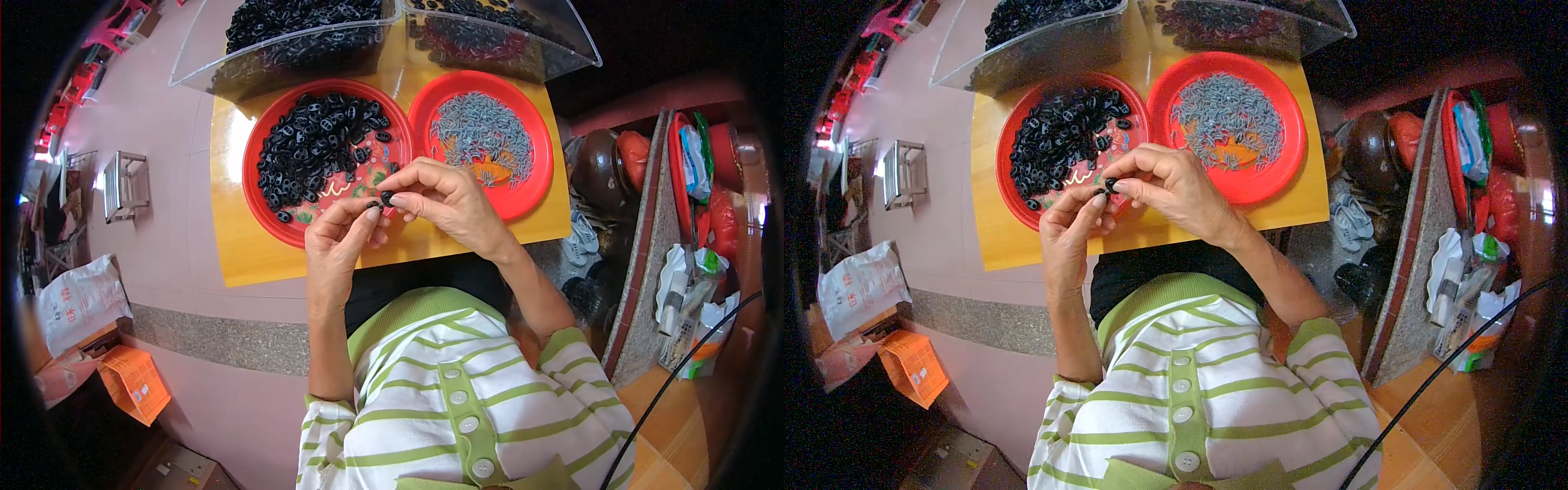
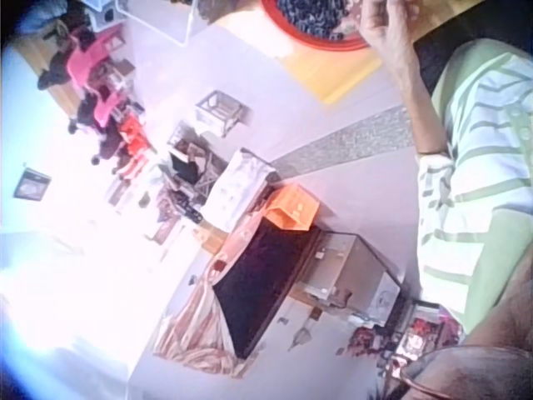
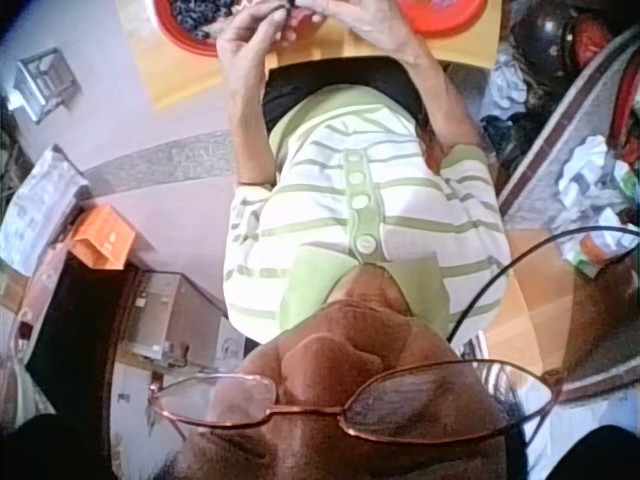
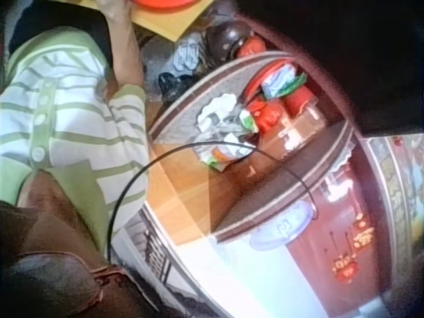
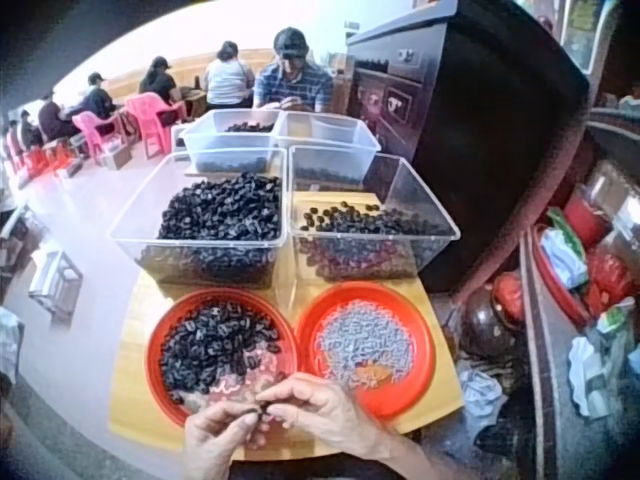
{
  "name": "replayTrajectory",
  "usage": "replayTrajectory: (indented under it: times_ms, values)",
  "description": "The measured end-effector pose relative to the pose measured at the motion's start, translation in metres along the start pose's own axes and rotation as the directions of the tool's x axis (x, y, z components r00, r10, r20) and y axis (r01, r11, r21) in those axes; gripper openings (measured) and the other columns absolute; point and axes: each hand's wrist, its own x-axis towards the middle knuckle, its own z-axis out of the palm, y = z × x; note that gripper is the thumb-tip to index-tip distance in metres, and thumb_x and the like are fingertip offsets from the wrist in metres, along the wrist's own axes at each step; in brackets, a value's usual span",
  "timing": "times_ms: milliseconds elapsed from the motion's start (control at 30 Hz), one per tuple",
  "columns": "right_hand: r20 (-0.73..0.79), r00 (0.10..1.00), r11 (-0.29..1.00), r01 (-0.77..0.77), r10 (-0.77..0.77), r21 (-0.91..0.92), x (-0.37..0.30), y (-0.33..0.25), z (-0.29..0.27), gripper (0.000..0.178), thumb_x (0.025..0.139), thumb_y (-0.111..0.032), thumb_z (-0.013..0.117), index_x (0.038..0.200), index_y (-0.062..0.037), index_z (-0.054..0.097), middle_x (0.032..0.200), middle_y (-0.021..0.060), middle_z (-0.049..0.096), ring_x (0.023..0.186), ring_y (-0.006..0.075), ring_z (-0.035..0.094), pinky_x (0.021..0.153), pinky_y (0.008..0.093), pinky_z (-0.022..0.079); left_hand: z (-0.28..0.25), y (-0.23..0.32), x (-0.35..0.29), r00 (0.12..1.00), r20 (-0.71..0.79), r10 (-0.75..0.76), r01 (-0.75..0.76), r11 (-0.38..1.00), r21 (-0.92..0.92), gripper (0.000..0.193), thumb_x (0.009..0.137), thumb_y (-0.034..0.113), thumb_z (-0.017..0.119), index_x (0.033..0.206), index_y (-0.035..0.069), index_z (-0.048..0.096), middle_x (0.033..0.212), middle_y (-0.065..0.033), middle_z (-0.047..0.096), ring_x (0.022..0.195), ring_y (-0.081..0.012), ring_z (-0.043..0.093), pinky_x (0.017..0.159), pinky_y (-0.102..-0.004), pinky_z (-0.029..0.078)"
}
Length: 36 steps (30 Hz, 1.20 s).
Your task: The person repeatedly picks small black plastic fasteners from a red bowl and screws from another red bowl, then inserts the screws into the fasteners by hand. The assembled units are placed into a clear plastic bin above the bowls. The person continues this repetitive assembly cycle throughout the clip.
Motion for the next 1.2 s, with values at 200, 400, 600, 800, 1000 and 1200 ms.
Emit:
replayTrajectory:
  times_ms: [200, 400, 600, 800, 1000, 1200]
  values:
    - [-0.019, 0.993, 0.989, 0.11, -0.112, -0.096, 0.001, 0.002, 0.0, 0.016, 0.088, -0.004, 0.059, 0.102, -0.0004, 0.065, 0.091, 0.0042, 0.061, 0.076, 0.0088, 0.06, 0.068, 0.0207, 0.049, 0.002, 0.005, -0.001, 1.0, 0.015, 0.017, -0.018, 0.998, 0.066, 0.013, 0.09, 0.006, 0.058, 0.099, -0.003, 0.062, 0.082, -0.0058, 0.066, 0.066, -0.0079, 0.059, 0.061, -0.0202, 0.048]
    - [0.001, 0.932, 0.88, 0.342, -0.362, -0.33, 0.004, 0.001, 0.0, 0.017, 0.086, -0.003, 0.06, 0.102, -0.0015, 0.066, 0.09, 0.0043, 0.06, 0.075, 0.0097, 0.059, 0.067, 0.0222, 0.048, 0.001, 0.004, -0.001, 0.998, 0.017, 0.059, -0.06, 0.992, 0.111, 0.013, 0.09, 0.006, 0.058, 0.098, -0.003, 0.062, 0.081, -0.0054, 0.066, 0.067, -0.0074, 0.059, 0.061, -0.0199, 0.047]
    - [-0.108, 0.981, 0.982, 0.15, -0.162, -0.112, 0.002, -0.001, 0.007, 0.015, 0.084, -0.005, 0.063, 0.099, -0.0027, 0.066, 0.086, 0.0048, 0.065, 0.076, 0.0103, 0.062, 0.066, 0.0244, 0.05, 0.002, 0.001, 0.0, 0.997, 0.004, 0.079, -0.079, 0.994, 0.076, 0.015, 0.09, 0.006, 0.057, 0.101, -0.003, 0.062, 0.082, -0.0057, 0.067, 0.068, -0.0076, 0.059, 0.061, -0.0199, 0.047]
    - [-0.041, 0.999, 0.983, -0.02, 0.028, 0.182, 0.002, 0.005, 0.005, 0.014, 0.089, -0.005, 0.06, 0.101, 0.0018, 0.061, 0.088, 0.003, 0.063, 0.076, 0.0067, 0.06, 0.068, 0.0197, 0.05, 0.004, 0.004, 0.001, 0.998, 0.002, 0.058, -0.058, 0.997, 0.055, 0.016, 0.09, 0.006, 0.057, 0.102, -0.003, 0.062, 0.084, -0.0071, 0.067, 0.07, -0.0096, 0.061, 0.062, -0.0211, 0.048]
    - [-0.069, 0.996, 0.987, -0.041, 0.052, 0.154, 0.001, 0.006, 0.01, 0.011, 0.088, -0.004, 0.06, 0.098, 0.0015, 0.062, 0.086, 0.0024, 0.062, 0.076, 0.0063, 0.059, 0.067, 0.0193, 0.049, -0.001, 0.001, 0.003, 0.998, 0.052, 0.041, -0.041, 0.999, 0.005, 0.016, 0.091, 0.006, 0.057, 0.101, -0.005, 0.062, 0.083, -0.0087, 0.066, 0.07, -0.0116, 0.061, 0.062, -0.0222, 0.049]
    - [-0.111, 0.994, 0.962, 0.021, 0.009, 0.273, 0.0, 0.013, 0.018, 0.008, 0.088, -0.003, 0.06, 0.094, 0.0012, 0.063, 0.088, 0.0018, 0.06, 0.077, 0.0055, 0.058, 0.067, 0.0193, 0.048, 0.003, -0.001, 0.006, 0.999, 0.016, 0.044, -0.044, 0.999, -0.006, 0.016, 0.091, 0.004, 0.056, 0.1, -0.007, 0.061, 0.084, -0.0108, 0.066, 0.071, -0.0137, 0.063, 0.064, -0.0238, 0.051]
